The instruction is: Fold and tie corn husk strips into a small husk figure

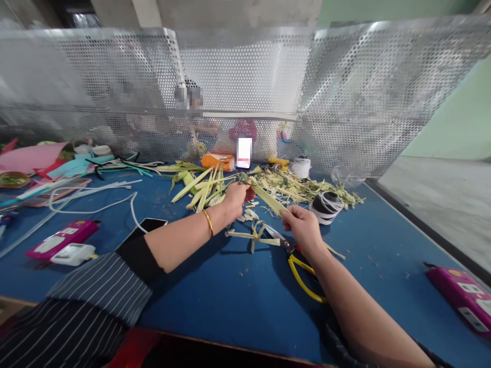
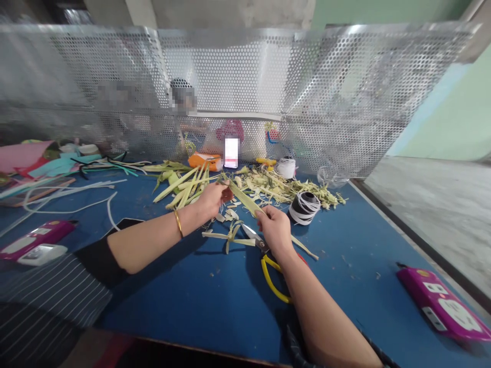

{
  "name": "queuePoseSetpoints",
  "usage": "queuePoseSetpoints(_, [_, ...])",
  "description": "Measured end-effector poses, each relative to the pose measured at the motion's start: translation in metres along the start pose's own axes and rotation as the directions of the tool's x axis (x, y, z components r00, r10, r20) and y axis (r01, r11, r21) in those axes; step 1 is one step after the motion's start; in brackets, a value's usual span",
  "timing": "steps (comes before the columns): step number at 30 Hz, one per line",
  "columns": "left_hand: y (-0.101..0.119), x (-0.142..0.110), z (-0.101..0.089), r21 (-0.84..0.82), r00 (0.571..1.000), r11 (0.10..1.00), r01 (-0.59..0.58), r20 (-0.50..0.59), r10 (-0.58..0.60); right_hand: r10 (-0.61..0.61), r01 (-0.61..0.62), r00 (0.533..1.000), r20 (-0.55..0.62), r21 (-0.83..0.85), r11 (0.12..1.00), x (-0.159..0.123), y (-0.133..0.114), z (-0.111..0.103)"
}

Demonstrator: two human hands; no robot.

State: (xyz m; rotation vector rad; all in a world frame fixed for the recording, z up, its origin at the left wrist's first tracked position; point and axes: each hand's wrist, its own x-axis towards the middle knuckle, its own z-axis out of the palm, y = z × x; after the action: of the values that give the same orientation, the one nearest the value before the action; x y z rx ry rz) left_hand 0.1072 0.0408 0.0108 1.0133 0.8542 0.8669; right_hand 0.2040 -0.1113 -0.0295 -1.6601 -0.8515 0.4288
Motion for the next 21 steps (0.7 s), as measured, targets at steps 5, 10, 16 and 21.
queuePoseSetpoints(5, [0.011, 0.010, -0.006, -0.082, 0.999, 0.996, 0.028, -0.027, -0.030, 0.017, -0.018, 0.999, 0.027, 0.039, 0.999, 0.002, 0.001, 0.001])
queuePoseSetpoints(10, [0.015, 0.009, -0.008, -0.135, 0.999, 0.990, 0.032, -0.024, -0.036, 0.000, 0.001, 1.000, 0.018, -0.054, 0.999, 0.003, 0.005, 0.000])
queuePoseSetpoints(16, [0.000, -0.012, -0.012, 0.016, 0.962, 0.997, 0.081, 0.262, -0.083, -0.077, 0.077, 0.997, 0.010, -0.246, 0.966, -0.002, 0.000, 0.000])
queuePoseSetpoints(21, [0.003, -0.020, -0.016, 0.039, 0.965, 0.989, 0.142, 0.217, -0.148, -0.167, 0.196, 0.979, 0.113, -0.347, 0.917, -0.011, -0.012, 0.007])
